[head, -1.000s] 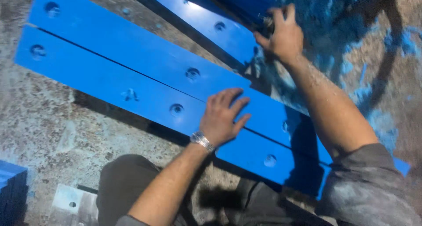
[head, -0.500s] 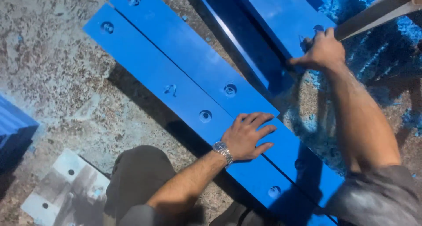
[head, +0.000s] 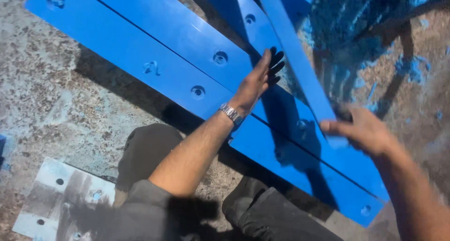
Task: Deburring holes in blue plastic industrial parts using a hand tool while sitting on a workshop floor.
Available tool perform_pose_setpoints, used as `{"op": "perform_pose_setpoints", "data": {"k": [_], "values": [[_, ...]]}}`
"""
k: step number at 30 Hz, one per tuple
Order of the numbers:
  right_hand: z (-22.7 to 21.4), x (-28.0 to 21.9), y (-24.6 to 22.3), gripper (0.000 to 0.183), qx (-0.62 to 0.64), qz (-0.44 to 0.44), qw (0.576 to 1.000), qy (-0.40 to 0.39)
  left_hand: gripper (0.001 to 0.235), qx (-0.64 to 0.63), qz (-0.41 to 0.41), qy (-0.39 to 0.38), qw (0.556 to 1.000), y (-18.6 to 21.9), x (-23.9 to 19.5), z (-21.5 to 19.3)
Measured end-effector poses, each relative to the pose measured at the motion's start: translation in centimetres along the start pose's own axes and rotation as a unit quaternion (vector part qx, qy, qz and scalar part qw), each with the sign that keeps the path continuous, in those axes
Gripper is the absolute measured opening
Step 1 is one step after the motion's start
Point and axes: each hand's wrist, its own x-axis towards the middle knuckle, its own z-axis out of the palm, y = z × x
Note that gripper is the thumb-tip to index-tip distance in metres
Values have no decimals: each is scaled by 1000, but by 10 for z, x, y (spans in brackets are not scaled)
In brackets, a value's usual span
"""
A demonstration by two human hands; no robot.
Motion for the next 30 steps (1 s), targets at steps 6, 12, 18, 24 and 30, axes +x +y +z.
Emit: {"op": "perform_pose_setpoints", "data": {"k": [6, 12, 18, 24, 30], "values": [[49, -112, 67, 120, -259, 67, 962, 50, 74, -74, 269, 54, 959, -58, 23, -13], [85, -151, 238, 149, -285, 79, 946, 134, 56, -162, 200, 95, 962, -23, 13, -29], [76, -130, 312, 136, -276, 60, 928, 243, 52, 105, 65, 125, 984, 15, -31, 13], [65, -101, 366, 139, -244, 74, 931, 260, 51, 401, 43, 44, 914, 10, -46, 10], [60, -89, 361, 129, -308, -9, 895, 324, 50, 734, 144, 83, 658, 45, -56, 17]]}}
